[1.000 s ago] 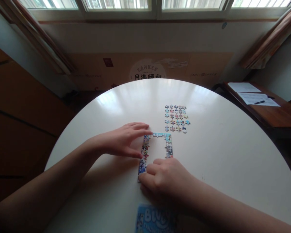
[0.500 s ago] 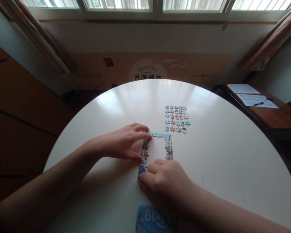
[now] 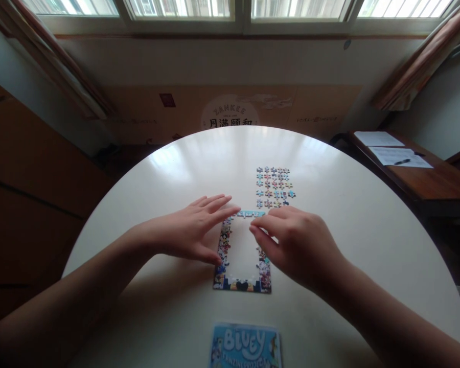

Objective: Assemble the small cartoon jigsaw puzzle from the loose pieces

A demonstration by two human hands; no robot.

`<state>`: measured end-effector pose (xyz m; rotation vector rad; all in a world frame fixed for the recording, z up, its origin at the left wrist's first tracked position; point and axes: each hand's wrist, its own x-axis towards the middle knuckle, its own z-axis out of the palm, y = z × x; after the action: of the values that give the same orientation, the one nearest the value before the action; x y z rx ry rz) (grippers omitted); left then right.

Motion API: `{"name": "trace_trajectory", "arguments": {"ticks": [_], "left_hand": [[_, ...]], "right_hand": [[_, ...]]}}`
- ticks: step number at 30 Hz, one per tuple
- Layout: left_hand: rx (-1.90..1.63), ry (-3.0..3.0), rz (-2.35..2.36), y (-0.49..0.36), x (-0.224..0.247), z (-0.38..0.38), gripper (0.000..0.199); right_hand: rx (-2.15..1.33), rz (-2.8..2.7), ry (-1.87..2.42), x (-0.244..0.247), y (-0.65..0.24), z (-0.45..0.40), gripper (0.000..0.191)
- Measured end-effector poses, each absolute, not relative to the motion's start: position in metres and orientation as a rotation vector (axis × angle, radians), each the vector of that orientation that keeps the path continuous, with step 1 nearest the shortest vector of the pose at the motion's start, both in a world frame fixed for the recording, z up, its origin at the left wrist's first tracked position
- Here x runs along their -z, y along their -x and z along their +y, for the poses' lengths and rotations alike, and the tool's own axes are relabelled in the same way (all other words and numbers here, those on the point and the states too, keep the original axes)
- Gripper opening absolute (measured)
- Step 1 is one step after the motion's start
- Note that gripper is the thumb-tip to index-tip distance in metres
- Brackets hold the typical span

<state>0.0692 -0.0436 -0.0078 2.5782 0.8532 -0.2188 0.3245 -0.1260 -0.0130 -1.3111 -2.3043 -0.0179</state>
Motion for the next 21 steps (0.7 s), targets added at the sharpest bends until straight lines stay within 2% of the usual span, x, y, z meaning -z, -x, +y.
{"name": "trace_trajectory", "arguments": {"ticks": [5, 16, 21], "left_hand": [[0.279, -2.588, 0.868, -0.074, 0.013, -0.046, 0.117], [0.264, -2.57, 0.876, -0.075, 0.02, -0.042, 0.121], [0.27, -2.572, 0.901, -0.077, 0.018, -0.044, 0.121]], "right_hand": [[-0.035, -2.387, 1.49, 0.015, -0.33, -0.117, 0.025], [-0.098, -2.32, 1.54, 0.005, -0.339, -0.115, 0.025], [0.012, -2.185, 1.574, 0.01, -0.35, -0.105, 0.023]]}}
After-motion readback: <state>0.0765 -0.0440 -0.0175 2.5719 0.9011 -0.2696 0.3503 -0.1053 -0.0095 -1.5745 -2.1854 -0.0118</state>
